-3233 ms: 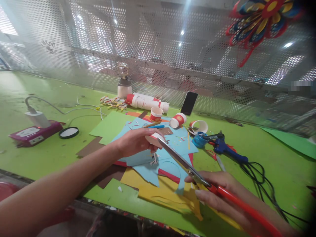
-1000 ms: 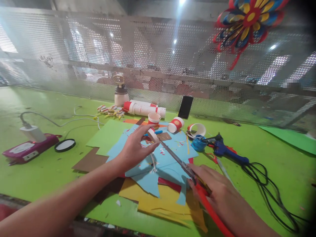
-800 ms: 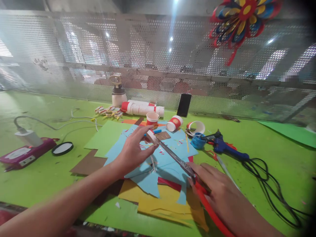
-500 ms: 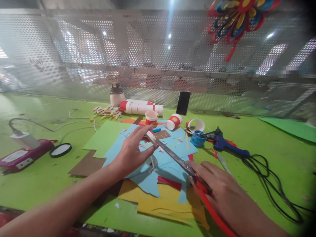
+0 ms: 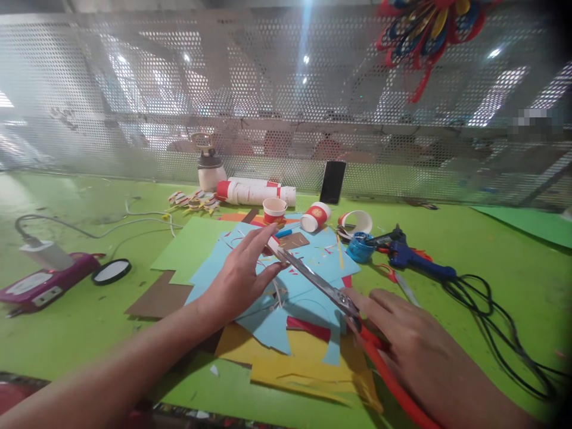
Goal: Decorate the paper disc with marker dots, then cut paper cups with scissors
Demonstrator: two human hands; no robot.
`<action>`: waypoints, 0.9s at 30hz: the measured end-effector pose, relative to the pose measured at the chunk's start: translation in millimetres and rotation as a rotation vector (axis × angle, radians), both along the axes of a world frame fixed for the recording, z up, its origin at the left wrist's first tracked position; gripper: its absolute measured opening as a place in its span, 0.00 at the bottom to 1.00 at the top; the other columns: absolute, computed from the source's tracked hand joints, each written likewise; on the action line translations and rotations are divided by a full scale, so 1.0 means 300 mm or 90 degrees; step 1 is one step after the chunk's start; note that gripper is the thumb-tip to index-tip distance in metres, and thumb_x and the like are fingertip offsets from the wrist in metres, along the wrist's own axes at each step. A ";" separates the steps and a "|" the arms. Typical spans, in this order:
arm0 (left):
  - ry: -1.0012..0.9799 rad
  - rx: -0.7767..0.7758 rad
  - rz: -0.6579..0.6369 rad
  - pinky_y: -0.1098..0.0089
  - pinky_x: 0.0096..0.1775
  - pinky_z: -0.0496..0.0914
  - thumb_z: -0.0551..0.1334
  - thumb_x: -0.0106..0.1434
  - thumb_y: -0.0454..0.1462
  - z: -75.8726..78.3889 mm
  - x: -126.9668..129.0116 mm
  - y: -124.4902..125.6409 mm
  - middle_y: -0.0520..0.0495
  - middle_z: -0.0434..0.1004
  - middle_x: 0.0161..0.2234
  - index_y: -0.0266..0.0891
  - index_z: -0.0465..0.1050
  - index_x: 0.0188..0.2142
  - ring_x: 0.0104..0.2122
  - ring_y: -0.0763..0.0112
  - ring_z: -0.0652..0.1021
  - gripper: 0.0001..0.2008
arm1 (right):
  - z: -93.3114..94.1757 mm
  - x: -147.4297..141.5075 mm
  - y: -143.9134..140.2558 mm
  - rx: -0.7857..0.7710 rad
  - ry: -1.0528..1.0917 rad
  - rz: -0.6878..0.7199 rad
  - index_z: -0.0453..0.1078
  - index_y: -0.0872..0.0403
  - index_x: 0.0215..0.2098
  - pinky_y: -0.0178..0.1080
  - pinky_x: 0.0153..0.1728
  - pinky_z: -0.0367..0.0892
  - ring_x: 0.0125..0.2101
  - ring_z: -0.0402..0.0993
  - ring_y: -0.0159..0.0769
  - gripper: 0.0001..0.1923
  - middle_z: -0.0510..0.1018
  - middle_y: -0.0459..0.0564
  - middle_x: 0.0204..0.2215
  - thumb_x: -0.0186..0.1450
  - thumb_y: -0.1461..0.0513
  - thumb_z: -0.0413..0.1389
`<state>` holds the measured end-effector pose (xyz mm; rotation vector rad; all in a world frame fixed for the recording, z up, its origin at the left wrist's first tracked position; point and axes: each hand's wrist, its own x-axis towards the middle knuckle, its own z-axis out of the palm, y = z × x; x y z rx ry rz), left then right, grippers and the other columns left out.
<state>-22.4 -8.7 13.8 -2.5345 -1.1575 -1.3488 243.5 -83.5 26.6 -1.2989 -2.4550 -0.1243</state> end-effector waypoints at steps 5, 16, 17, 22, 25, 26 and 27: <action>-0.026 0.024 0.027 0.63 0.50 0.74 0.63 0.63 0.34 -0.006 0.008 -0.004 0.35 0.70 0.54 0.33 0.58 0.61 0.49 0.64 0.75 0.28 | 0.006 -0.003 -0.004 0.051 0.010 0.016 0.72 0.62 0.50 0.46 0.27 0.75 0.28 0.76 0.43 0.19 0.76 0.56 0.28 0.64 0.68 0.48; -0.037 0.025 0.022 0.63 0.50 0.74 0.62 0.65 0.35 0.010 0.013 -0.020 0.34 0.70 0.55 0.32 0.57 0.62 0.51 0.63 0.75 0.28 | 0.022 -0.007 0.003 0.130 -0.003 0.050 0.74 0.62 0.47 0.42 0.24 0.75 0.25 0.76 0.41 0.19 0.77 0.57 0.27 0.67 0.64 0.45; -0.039 0.022 0.021 0.63 0.50 0.74 0.62 0.65 0.35 0.010 0.013 -0.022 0.34 0.70 0.55 0.32 0.57 0.62 0.51 0.63 0.75 0.28 | 0.023 -0.007 0.002 0.128 -0.003 0.052 0.73 0.62 0.47 0.42 0.24 0.75 0.25 0.76 0.41 0.19 0.77 0.57 0.27 0.68 0.64 0.44; -0.064 0.014 0.014 0.61 0.52 0.73 0.63 0.64 0.36 0.008 0.017 -0.026 0.35 0.70 0.55 0.34 0.57 0.62 0.53 0.62 0.73 0.29 | 0.020 -0.008 -0.001 0.155 -0.013 0.045 0.73 0.64 0.47 0.40 0.23 0.74 0.25 0.76 0.40 0.22 0.78 0.58 0.28 0.71 0.60 0.41; -0.082 0.011 0.008 0.59 0.54 0.72 0.63 0.64 0.36 0.008 0.021 -0.026 0.37 0.71 0.55 0.36 0.57 0.63 0.54 0.62 0.73 0.29 | 0.015 -0.005 -0.001 0.173 -0.015 0.045 0.73 0.64 0.48 0.39 0.23 0.74 0.25 0.76 0.40 0.23 0.78 0.59 0.28 0.71 0.60 0.41; -0.084 0.011 0.007 0.59 0.53 0.72 0.63 0.64 0.36 0.008 0.022 -0.026 0.37 0.71 0.55 0.36 0.57 0.63 0.53 0.62 0.73 0.29 | 0.015 -0.004 0.000 0.176 -0.014 0.048 0.73 0.64 0.48 0.39 0.23 0.74 0.25 0.77 0.40 0.22 0.78 0.59 0.28 0.71 0.60 0.41; -0.085 0.012 0.007 0.59 0.53 0.73 0.63 0.64 0.36 0.009 0.022 -0.027 0.37 0.71 0.55 0.36 0.57 0.63 0.53 0.62 0.73 0.29 | 0.015 -0.004 0.000 0.178 -0.013 0.049 0.73 0.64 0.48 0.40 0.23 0.74 0.25 0.77 0.40 0.22 0.78 0.59 0.29 0.71 0.60 0.41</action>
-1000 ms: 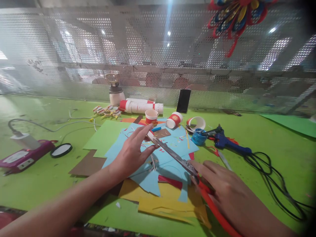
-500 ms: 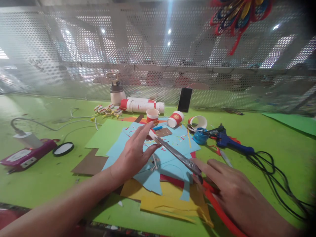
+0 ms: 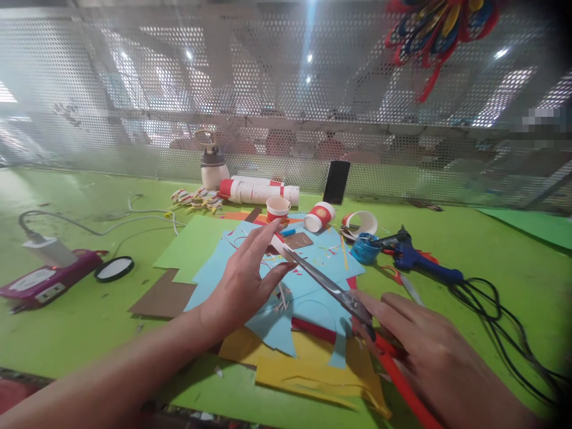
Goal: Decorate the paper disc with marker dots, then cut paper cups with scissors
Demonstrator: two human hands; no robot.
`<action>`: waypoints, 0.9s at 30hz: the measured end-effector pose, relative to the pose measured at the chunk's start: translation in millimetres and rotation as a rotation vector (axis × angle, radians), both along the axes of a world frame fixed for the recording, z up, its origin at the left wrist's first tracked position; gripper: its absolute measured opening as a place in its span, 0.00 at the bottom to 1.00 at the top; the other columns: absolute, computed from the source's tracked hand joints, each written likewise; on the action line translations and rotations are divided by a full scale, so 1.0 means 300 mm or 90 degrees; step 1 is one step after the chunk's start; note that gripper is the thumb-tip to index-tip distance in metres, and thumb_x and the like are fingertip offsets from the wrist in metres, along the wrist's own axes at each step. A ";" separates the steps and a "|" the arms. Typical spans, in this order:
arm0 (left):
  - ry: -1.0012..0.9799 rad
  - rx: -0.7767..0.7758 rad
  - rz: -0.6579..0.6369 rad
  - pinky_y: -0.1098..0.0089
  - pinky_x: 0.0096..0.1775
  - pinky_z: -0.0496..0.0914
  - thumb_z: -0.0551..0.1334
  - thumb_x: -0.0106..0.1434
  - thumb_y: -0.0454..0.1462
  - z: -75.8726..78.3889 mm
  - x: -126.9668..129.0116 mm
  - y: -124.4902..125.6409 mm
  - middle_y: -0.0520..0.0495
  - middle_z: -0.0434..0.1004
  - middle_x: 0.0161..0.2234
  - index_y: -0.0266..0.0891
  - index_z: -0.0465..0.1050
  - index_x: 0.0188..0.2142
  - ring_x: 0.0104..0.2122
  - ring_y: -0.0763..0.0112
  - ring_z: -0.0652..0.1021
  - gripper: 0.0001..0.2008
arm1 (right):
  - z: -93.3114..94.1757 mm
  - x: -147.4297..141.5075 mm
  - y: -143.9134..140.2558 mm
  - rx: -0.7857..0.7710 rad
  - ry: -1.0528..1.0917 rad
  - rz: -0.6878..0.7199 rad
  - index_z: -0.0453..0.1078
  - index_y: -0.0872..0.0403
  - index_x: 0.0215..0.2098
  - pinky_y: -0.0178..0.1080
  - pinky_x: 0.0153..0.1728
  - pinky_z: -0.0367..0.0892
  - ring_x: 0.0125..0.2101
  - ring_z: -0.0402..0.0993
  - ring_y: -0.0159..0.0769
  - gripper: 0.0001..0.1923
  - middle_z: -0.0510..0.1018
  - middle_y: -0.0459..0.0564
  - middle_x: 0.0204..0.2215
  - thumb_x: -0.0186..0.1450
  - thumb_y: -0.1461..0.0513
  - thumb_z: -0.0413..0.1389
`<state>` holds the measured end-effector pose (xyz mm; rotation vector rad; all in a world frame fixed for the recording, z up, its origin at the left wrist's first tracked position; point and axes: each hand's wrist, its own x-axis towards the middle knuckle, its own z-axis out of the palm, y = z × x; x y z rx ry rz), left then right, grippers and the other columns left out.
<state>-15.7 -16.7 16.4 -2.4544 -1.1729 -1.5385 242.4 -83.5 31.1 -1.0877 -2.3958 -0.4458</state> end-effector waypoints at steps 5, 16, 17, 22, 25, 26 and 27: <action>-0.009 -0.009 0.005 0.59 0.52 0.73 0.63 0.64 0.36 0.002 0.000 -0.004 0.37 0.71 0.55 0.37 0.57 0.62 0.52 0.62 0.74 0.29 | 0.009 -0.005 -0.001 -0.002 0.008 0.002 0.74 0.63 0.45 0.40 0.23 0.73 0.24 0.76 0.40 0.21 0.78 0.58 0.27 0.70 0.62 0.41; -0.003 -0.017 0.005 0.65 0.46 0.76 0.63 0.63 0.35 -0.006 -0.003 0.004 0.37 0.70 0.56 0.37 0.58 0.62 0.47 0.65 0.76 0.29 | 0.018 -0.006 -0.002 -0.009 -0.008 -0.016 0.74 0.63 0.46 0.42 0.24 0.75 0.26 0.77 0.42 0.19 0.79 0.60 0.30 0.66 0.65 0.45; -0.001 -0.013 0.006 0.65 0.46 0.76 0.63 0.63 0.35 -0.006 -0.003 0.004 0.37 0.70 0.55 0.36 0.58 0.62 0.47 0.66 0.77 0.29 | 0.019 -0.006 -0.002 -0.005 -0.008 -0.016 0.74 0.63 0.46 0.42 0.24 0.75 0.26 0.77 0.42 0.19 0.79 0.60 0.29 0.66 0.65 0.44; 0.020 0.009 0.008 0.63 0.48 0.76 0.63 0.64 0.35 -0.007 -0.002 0.007 0.37 0.71 0.54 0.37 0.57 0.62 0.47 0.64 0.76 0.29 | 0.023 -0.011 0.000 0.010 -0.012 -0.022 0.75 0.62 0.44 0.41 0.23 0.75 0.25 0.77 0.42 0.19 0.79 0.59 0.28 0.66 0.65 0.43; 0.027 0.022 0.014 0.61 0.48 0.75 0.63 0.63 0.34 -0.007 -0.001 0.008 0.37 0.71 0.54 0.39 0.57 0.62 0.47 0.64 0.77 0.29 | 0.021 -0.011 -0.001 0.005 -0.015 -0.025 0.74 0.61 0.45 0.41 0.23 0.75 0.26 0.78 0.42 0.19 0.79 0.59 0.29 0.67 0.64 0.43; 0.027 0.023 0.015 0.61 0.48 0.75 0.63 0.63 0.34 -0.007 -0.001 0.008 0.37 0.71 0.54 0.40 0.57 0.62 0.47 0.64 0.77 0.29 | 0.020 -0.011 -0.001 0.002 -0.014 -0.024 0.74 0.61 0.45 0.41 0.24 0.75 0.26 0.78 0.42 0.19 0.79 0.59 0.29 0.67 0.64 0.43; 0.028 0.023 0.016 0.60 0.48 0.75 0.63 0.63 0.34 -0.007 -0.001 0.007 0.37 0.71 0.54 0.40 0.57 0.62 0.47 0.64 0.77 0.29 | 0.020 -0.010 -0.002 -0.001 -0.013 -0.024 0.74 0.62 0.46 0.41 0.24 0.75 0.26 0.78 0.42 0.19 0.80 0.59 0.29 0.67 0.64 0.43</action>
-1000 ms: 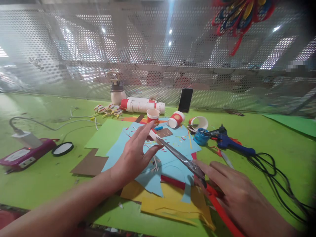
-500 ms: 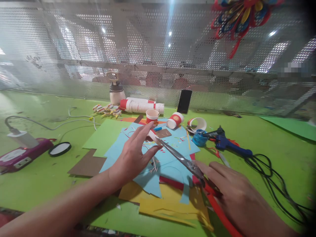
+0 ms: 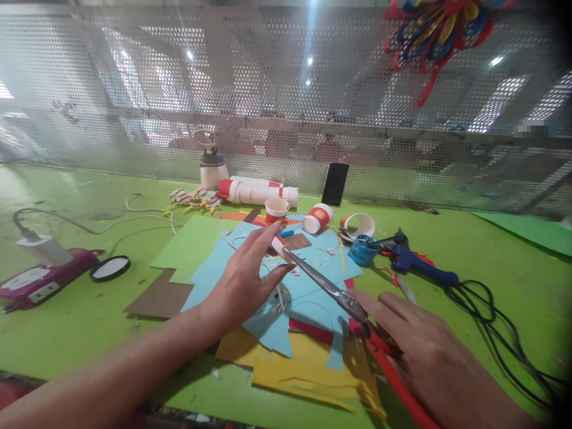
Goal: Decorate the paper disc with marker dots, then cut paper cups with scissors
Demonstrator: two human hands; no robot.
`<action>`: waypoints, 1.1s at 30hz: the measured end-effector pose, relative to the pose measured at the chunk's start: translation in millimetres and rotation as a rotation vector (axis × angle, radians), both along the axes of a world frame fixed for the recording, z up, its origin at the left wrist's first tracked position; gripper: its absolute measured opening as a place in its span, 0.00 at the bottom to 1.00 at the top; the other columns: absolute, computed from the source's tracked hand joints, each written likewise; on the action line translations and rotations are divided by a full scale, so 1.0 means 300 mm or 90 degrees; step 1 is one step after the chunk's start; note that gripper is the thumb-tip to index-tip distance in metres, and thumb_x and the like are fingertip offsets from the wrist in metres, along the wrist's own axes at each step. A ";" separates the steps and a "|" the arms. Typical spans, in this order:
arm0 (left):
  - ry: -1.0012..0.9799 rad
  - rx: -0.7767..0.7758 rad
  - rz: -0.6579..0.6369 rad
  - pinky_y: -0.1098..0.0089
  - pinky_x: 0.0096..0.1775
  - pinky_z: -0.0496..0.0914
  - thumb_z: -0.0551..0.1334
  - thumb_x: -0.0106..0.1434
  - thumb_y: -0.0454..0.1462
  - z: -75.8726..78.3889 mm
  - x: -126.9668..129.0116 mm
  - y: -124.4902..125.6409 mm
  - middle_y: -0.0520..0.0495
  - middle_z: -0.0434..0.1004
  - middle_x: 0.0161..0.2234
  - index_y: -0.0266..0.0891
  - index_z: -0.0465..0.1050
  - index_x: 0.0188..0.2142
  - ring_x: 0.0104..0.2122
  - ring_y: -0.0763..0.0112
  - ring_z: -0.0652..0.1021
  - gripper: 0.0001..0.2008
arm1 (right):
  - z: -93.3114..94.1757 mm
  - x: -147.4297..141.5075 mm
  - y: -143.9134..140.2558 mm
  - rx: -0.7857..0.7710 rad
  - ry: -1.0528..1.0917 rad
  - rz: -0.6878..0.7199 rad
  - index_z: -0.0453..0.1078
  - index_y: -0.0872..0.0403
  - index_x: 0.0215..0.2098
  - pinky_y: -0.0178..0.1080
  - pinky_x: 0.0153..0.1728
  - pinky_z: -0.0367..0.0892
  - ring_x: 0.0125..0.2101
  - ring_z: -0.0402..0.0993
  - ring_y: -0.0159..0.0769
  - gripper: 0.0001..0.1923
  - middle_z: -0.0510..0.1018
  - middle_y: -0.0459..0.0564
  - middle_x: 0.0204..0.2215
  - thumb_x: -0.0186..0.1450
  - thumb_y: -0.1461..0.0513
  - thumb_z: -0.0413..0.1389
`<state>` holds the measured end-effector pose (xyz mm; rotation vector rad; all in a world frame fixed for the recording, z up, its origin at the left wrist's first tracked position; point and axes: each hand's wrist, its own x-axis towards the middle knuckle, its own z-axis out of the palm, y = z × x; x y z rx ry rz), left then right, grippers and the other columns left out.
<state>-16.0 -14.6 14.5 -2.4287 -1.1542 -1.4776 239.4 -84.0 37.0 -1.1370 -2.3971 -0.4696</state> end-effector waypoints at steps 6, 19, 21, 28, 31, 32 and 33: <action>0.010 -0.012 -0.003 0.60 0.48 0.76 0.63 0.63 0.33 0.003 -0.001 -0.003 0.37 0.71 0.53 0.40 0.56 0.62 0.47 0.63 0.77 0.30 | 0.002 -0.002 -0.001 -0.006 0.006 0.010 0.75 0.62 0.45 0.41 0.22 0.74 0.24 0.76 0.41 0.20 0.79 0.58 0.27 0.68 0.64 0.42; -0.007 -0.024 0.000 0.61 0.48 0.75 0.63 0.61 0.33 0.008 -0.002 -0.002 0.38 0.73 0.52 0.38 0.58 0.61 0.44 0.65 0.78 0.29 | -0.007 0.008 0.004 -0.026 0.004 0.001 0.75 0.62 0.45 0.42 0.24 0.73 0.24 0.75 0.42 0.18 0.78 0.57 0.26 0.66 0.66 0.45; -0.033 -0.044 -0.012 0.62 0.48 0.75 0.63 0.61 0.33 0.012 -0.001 -0.001 0.40 0.74 0.50 0.39 0.58 0.62 0.43 0.67 0.78 0.30 | -0.014 0.018 0.007 -0.047 0.009 -0.004 0.74 0.61 0.47 0.43 0.28 0.74 0.27 0.76 0.43 0.18 0.78 0.57 0.28 0.65 0.66 0.47; -0.218 -0.223 -0.145 0.64 0.41 0.77 0.63 0.59 0.34 0.026 0.017 0.000 0.40 0.74 0.49 0.40 0.60 0.52 0.38 0.69 0.79 0.22 | -0.008 0.034 0.023 -0.175 0.145 -0.032 0.72 0.56 0.49 0.41 0.36 0.75 0.36 0.78 0.41 0.15 0.81 0.54 0.36 0.66 0.62 0.51; -0.273 -0.332 -0.236 0.64 0.39 0.77 0.63 0.59 0.34 0.040 0.010 0.004 0.43 0.77 0.40 0.39 0.64 0.46 0.37 0.67 0.79 0.16 | 0.006 0.029 0.031 -0.245 0.204 -0.003 0.73 0.53 0.45 0.36 0.34 0.73 0.34 0.78 0.37 0.12 0.81 0.50 0.36 0.67 0.62 0.51; -0.281 -0.376 -0.275 0.64 0.40 0.76 0.64 0.60 0.35 0.047 0.005 0.005 0.43 0.78 0.39 0.39 0.65 0.47 0.38 0.66 0.79 0.16 | 0.009 0.028 0.034 -0.256 0.215 0.008 0.73 0.53 0.43 0.35 0.32 0.72 0.31 0.77 0.35 0.11 0.81 0.48 0.33 0.67 0.62 0.50; -0.283 -0.416 -0.313 0.63 0.40 0.76 0.64 0.60 0.36 0.054 -0.003 0.006 0.42 0.78 0.40 0.38 0.67 0.48 0.39 0.65 0.79 0.16 | 0.010 0.027 0.036 -0.262 0.223 0.018 0.73 0.53 0.41 0.34 0.30 0.71 0.28 0.76 0.35 0.11 0.80 0.47 0.31 0.67 0.63 0.50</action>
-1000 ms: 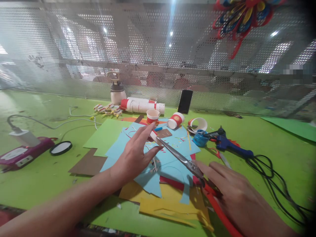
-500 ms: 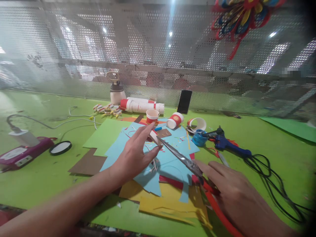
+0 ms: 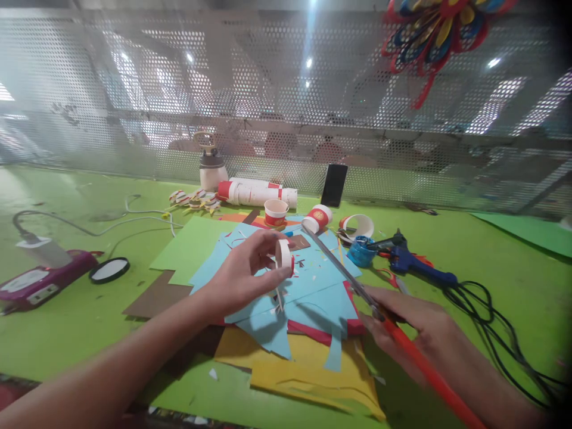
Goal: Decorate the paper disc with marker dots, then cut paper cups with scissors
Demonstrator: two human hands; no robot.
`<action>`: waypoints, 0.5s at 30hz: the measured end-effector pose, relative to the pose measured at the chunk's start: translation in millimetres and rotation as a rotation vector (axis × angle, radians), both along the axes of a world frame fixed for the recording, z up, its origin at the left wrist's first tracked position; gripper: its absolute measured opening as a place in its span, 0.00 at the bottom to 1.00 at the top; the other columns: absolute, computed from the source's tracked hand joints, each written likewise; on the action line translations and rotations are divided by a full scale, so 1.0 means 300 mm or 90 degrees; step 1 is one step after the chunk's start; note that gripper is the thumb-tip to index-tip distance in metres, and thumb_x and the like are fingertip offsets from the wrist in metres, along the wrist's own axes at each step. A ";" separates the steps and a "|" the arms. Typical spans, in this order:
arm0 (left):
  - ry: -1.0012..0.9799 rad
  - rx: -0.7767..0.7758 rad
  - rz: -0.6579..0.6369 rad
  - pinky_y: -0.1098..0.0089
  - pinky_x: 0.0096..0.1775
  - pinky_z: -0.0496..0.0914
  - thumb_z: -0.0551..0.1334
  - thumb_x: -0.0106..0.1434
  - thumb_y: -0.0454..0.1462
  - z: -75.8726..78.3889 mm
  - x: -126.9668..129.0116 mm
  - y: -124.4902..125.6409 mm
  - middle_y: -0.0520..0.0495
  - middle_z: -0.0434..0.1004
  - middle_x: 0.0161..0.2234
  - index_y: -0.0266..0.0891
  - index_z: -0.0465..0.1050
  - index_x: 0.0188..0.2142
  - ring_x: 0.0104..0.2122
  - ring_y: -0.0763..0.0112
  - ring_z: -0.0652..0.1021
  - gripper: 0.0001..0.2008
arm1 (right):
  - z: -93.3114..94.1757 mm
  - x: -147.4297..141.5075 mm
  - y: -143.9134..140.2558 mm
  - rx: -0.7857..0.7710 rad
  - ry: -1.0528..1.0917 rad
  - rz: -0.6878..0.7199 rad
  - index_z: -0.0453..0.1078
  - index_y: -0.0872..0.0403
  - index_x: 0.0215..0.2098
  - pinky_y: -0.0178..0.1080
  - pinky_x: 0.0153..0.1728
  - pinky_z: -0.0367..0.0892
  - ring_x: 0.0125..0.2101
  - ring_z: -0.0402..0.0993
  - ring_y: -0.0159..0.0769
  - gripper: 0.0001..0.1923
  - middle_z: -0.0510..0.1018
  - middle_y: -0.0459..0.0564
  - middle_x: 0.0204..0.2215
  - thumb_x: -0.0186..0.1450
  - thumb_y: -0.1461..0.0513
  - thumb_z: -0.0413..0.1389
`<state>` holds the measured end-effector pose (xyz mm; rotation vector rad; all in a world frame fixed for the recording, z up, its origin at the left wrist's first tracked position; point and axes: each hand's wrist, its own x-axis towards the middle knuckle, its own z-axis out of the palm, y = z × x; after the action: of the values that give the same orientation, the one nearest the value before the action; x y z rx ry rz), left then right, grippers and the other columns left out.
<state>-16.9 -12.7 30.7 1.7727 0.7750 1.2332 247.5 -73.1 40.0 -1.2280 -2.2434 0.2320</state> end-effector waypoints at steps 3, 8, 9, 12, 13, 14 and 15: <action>0.009 -0.046 -0.098 0.63 0.39 0.75 0.62 0.64 0.39 0.021 -0.028 0.003 0.42 0.77 0.43 0.41 0.70 0.53 0.40 0.63 0.78 0.18 | 0.002 0.002 0.006 -0.004 0.022 0.020 0.73 0.54 0.37 0.33 0.27 0.70 0.25 0.73 0.34 0.09 0.78 0.47 0.27 0.66 0.63 0.50; 0.022 -0.046 -0.130 0.60 0.37 0.74 0.58 0.66 0.42 0.037 -0.065 0.010 0.43 0.78 0.47 0.48 0.69 0.57 0.42 0.58 0.78 0.20 | 0.014 0.015 0.009 -0.068 -0.011 0.071 0.74 0.53 0.38 0.32 0.23 0.70 0.23 0.73 0.33 0.09 0.76 0.45 0.24 0.66 0.61 0.51; 0.015 -0.049 -0.137 0.60 0.36 0.74 0.57 0.66 0.42 0.038 -0.069 0.012 0.43 0.77 0.48 0.48 0.69 0.57 0.42 0.58 0.78 0.20 | 0.019 0.016 0.006 -0.092 -0.006 0.079 0.75 0.53 0.38 0.32 0.23 0.70 0.24 0.74 0.34 0.10 0.77 0.45 0.24 0.67 0.61 0.51; -0.048 -0.094 -0.172 0.62 0.33 0.72 0.55 0.65 0.43 0.040 -0.078 0.015 0.40 0.78 0.45 0.45 0.71 0.56 0.39 0.58 0.77 0.21 | 0.035 0.011 -0.011 -0.158 0.049 0.088 0.77 0.51 0.40 0.34 0.22 0.72 0.24 0.76 0.36 0.13 0.79 0.47 0.25 0.66 0.59 0.50; -0.082 -0.122 -0.193 0.64 0.32 0.70 0.56 0.65 0.43 0.040 -0.079 0.015 0.39 0.78 0.42 0.43 0.72 0.56 0.37 0.60 0.76 0.21 | 0.041 0.008 -0.017 -0.178 0.068 0.085 0.77 0.50 0.40 0.34 0.21 0.72 0.23 0.75 0.37 0.14 0.79 0.47 0.25 0.66 0.57 0.51; -0.121 -0.154 -0.222 0.65 0.31 0.69 0.57 0.64 0.43 0.041 -0.079 0.015 0.39 0.77 0.39 0.42 0.72 0.56 0.35 0.62 0.75 0.22 | 0.046 0.005 -0.024 -0.201 0.079 0.078 0.78 0.49 0.40 0.34 0.21 0.72 0.22 0.75 0.37 0.14 0.79 0.48 0.25 0.66 0.55 0.51; -0.157 -0.184 -0.251 0.67 0.31 0.67 0.58 0.63 0.43 0.041 -0.079 0.015 0.40 0.77 0.37 0.40 0.72 0.55 0.33 0.65 0.74 0.23 | 0.051 0.005 -0.029 -0.223 0.087 0.071 0.78 0.48 0.41 0.34 0.22 0.73 0.23 0.76 0.37 0.15 0.80 0.48 0.25 0.65 0.53 0.52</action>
<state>-40.6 -8.0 42.9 1.4199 0.4102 0.9939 248.8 -81.9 55.4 -1.2163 -2.2136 0.7553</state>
